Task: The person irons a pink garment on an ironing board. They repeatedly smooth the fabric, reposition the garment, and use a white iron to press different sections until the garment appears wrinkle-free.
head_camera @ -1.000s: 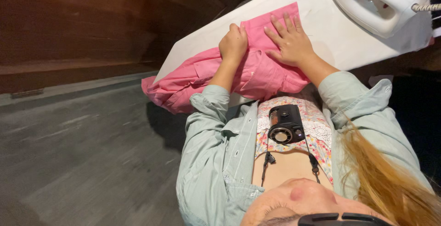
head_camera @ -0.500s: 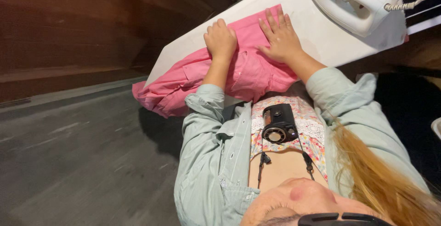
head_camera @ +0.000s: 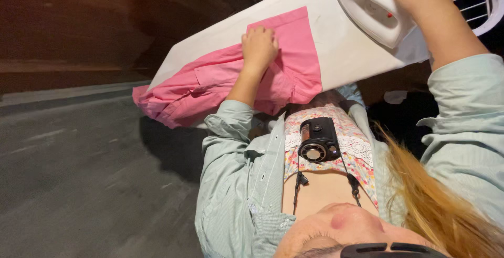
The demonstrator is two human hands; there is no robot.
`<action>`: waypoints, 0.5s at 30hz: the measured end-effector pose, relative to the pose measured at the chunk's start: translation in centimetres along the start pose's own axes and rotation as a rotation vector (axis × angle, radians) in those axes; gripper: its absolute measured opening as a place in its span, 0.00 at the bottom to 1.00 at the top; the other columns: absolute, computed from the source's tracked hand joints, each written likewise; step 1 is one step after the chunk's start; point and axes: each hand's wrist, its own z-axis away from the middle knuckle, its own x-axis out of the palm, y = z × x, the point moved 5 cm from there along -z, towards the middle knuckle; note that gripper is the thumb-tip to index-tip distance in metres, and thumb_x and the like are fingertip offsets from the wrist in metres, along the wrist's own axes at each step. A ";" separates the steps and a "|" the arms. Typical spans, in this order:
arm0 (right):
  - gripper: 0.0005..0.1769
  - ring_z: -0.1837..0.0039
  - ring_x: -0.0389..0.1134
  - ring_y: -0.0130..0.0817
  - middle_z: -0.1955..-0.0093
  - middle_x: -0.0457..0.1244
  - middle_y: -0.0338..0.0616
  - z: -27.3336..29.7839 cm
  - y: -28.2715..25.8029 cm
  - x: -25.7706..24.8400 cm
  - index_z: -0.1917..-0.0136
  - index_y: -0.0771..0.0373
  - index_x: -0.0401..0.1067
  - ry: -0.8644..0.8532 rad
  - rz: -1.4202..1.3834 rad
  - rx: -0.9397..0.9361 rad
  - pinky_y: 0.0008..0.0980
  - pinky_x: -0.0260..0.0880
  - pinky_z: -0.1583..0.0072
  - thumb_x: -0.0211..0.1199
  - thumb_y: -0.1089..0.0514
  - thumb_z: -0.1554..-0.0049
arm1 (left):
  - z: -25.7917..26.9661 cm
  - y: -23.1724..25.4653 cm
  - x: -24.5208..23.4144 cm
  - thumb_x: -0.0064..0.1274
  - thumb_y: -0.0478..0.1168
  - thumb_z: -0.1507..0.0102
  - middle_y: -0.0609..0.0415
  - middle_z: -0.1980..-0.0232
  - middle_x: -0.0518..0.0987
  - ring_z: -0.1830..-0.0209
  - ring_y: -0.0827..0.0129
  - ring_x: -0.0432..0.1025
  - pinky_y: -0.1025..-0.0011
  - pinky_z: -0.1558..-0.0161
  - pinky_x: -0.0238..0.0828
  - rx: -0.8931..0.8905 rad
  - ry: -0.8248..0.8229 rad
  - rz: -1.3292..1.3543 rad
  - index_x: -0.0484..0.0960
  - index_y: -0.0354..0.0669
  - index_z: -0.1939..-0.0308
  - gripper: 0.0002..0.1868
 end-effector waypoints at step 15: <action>0.35 0.56 0.71 0.58 0.56 0.69 0.57 1.8 -7.7 2.5 0.41 0.66 0.67 -0.176 0.207 -0.323 0.53 0.70 0.54 0.70 0.32 0.37 | 0.6 -11.3 0.0 0.59 0.56 0.43 0.54 0.59 0.85 0.52 0.56 0.74 0.54 0.45 0.61 -0.416 -0.234 0.200 0.87 0.51 0.65 0.15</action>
